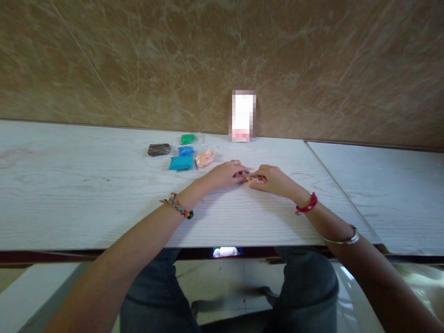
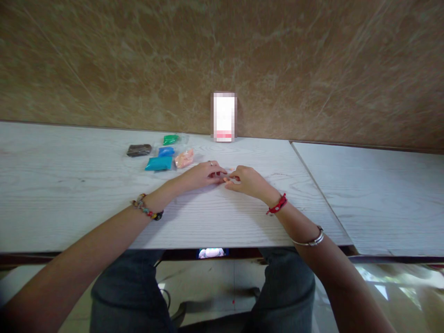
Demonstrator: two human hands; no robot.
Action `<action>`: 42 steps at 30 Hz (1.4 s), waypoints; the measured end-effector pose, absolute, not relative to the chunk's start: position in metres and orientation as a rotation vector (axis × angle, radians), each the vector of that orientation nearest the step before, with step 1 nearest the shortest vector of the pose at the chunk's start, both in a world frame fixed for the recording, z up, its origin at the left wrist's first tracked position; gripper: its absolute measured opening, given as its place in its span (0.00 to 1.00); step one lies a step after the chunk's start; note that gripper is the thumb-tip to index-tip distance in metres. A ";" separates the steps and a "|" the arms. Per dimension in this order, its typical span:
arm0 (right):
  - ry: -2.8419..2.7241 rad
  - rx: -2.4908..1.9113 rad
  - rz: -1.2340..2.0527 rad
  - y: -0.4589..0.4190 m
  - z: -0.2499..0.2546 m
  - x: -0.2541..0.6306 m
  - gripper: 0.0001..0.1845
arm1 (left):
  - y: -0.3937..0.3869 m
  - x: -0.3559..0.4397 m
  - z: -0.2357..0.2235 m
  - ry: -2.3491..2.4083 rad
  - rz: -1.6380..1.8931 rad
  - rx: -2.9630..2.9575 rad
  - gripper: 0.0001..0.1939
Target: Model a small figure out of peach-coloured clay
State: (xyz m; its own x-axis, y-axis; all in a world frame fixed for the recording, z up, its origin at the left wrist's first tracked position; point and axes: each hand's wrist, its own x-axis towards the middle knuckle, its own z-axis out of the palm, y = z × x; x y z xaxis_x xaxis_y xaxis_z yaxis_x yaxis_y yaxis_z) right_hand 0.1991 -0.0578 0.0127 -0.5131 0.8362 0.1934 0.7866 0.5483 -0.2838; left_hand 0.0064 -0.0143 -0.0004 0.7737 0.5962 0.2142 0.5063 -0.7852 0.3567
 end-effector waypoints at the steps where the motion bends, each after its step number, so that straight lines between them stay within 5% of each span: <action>1: -2.489 -1.367 0.219 -0.060 0.014 0.197 0.12 | -0.015 0.009 -0.001 0.836 0.456 2.690 0.13; 17: -2.321 -1.551 0.079 -0.066 0.018 0.189 0.15 | -0.016 0.011 0.003 0.905 0.825 2.623 0.09; 34: -2.201 -1.524 0.300 -0.057 0.022 0.198 0.10 | -0.010 0.006 0.003 0.890 0.696 2.578 0.07; 42: -2.132 -1.565 0.197 -0.042 0.006 0.208 0.19 | -0.009 0.005 0.003 0.796 0.559 2.593 0.07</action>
